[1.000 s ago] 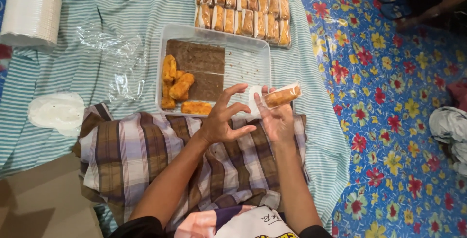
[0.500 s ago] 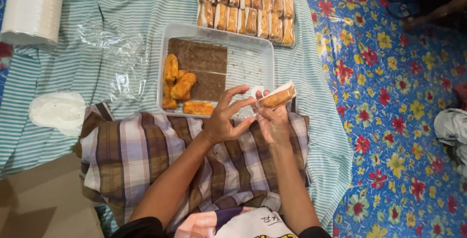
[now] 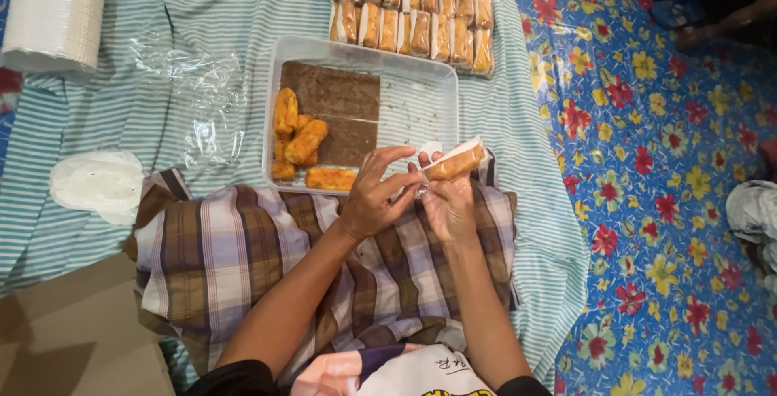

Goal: Manually placing individual fried snacks into small plastic bags for packaging.

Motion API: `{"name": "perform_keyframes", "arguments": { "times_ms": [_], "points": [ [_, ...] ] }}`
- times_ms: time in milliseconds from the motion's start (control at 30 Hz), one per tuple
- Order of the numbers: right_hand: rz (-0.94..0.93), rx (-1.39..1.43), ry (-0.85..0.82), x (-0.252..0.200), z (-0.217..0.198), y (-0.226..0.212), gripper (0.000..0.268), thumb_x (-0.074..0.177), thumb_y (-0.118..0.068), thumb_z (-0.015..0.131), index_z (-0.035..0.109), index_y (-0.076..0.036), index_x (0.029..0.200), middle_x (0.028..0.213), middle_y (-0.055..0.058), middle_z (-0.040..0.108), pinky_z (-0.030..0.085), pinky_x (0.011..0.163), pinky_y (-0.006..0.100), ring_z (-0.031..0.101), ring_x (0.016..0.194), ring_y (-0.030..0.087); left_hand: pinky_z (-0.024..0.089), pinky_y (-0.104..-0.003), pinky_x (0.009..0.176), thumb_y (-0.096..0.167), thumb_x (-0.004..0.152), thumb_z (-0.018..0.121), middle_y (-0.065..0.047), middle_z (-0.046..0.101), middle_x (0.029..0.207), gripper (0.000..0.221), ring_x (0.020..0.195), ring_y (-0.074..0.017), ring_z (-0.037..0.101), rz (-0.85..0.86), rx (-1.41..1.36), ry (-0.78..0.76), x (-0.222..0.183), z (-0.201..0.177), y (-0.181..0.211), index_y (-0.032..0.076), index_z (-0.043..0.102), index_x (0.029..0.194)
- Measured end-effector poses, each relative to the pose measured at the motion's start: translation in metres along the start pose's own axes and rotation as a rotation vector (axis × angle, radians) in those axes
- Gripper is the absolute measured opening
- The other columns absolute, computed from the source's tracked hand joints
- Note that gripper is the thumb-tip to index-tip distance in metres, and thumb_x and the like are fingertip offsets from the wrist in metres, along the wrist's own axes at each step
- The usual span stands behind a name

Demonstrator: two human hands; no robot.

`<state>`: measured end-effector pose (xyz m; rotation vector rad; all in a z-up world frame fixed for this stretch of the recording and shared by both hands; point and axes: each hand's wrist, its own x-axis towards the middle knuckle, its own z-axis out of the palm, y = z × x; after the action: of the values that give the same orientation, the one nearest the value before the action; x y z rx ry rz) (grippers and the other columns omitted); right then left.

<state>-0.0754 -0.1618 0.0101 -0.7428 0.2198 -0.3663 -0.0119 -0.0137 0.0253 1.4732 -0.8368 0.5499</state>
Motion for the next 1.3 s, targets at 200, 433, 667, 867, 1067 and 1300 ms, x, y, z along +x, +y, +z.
{"name": "perform_keyframes", "arguments": {
  "times_ms": [200, 433, 667, 867, 1067, 1300],
  "points": [
    [0.038, -0.049, 0.047, 0.011, -0.034, 0.009, 0.075, 0.077, 0.026, 0.051, 0.047, -0.019, 0.137, 0.133, 0.012, 0.061, 0.058, 0.095, 0.045, 0.065, 0.120, 0.034, 0.050, -0.053, 0.098, 0.007, 0.089, 0.075, -0.015, 0.069, 0.125, 0.003, 0.112, -0.0353, 0.068, 0.154, 0.082, 0.006, 0.003, 0.003, 0.005, 0.008, 0.074, 0.092],
    [0.016, -0.121, 0.094, 0.004, -0.013, 0.003, 0.072, 0.077, 0.024, 0.058, 0.048, -0.017, 0.135, 0.125, 0.010, 0.064, 0.060, 0.092, 0.044, 0.068, 0.115, 0.029, 0.047, -0.053, 0.103, 0.012, 0.095, 0.072, -0.015, 0.068, 0.126, 0.003, 0.111, -0.0325, 0.067, 0.281, 0.208, -0.033, -0.005, 0.008, -0.001, 0.009, 0.073, 0.094],
    [-0.033, -0.182, 0.148, -0.003, 0.019, -0.007, 0.070, 0.072, 0.028, 0.058, 0.049, -0.015, 0.127, 0.117, 0.005, 0.064, 0.060, 0.093, 0.041, 0.069, 0.112, 0.024, 0.044, -0.054, 0.106, 0.015, 0.097, 0.067, -0.014, 0.067, 0.130, 0.008, 0.114, -0.0331, 0.066, 0.288, 0.173, -0.042, -0.001, 0.004, 0.004, 0.011, 0.073, 0.093],
    [-0.100, -0.092, 0.058, -0.004, 0.022, -0.020, 0.078, 0.072, 0.032, 0.052, 0.045, -0.016, 0.134, 0.112, 0.006, 0.062, 0.053, 0.107, 0.057, 0.065, 0.119, 0.031, 0.045, -0.051, 0.103, 0.008, 0.085, 0.066, -0.014, 0.064, 0.131, 0.005, 0.114, -0.0354, 0.064, 0.036, -0.127, -0.100, 0.001, -0.008, 0.013, 0.011, 0.070, 0.086],
    [-0.101, -0.087, 0.049, -0.010, 0.034, -0.020, 0.084, 0.071, 0.031, 0.054, 0.045, -0.017, 0.140, 0.113, 0.005, 0.063, 0.052, 0.109, 0.058, 0.063, 0.124, 0.032, 0.052, -0.042, 0.087, 0.027, 0.085, 0.084, -0.008, 0.073, 0.095, 0.034, 0.090, -0.0295, 0.072, -0.228, -0.196, -0.104, -0.009, -0.002, -0.003, 0.010, 0.071, 0.113],
    [-0.100, -0.030, 0.054, -0.002, 0.008, -0.010, 0.084, 0.071, 0.032, 0.053, 0.047, -0.014, 0.141, 0.115, 0.006, 0.062, 0.047, 0.113, 0.061, 0.058, 0.131, 0.035, 0.053, -0.037, 0.088, 0.013, 0.085, 0.082, -0.002, 0.066, 0.069, 0.008, 0.067, -0.0226, 0.068, -0.199, -0.139, -0.115, -0.015, 0.007, -0.005, 0.013, 0.075, 0.088]
  ]
}}
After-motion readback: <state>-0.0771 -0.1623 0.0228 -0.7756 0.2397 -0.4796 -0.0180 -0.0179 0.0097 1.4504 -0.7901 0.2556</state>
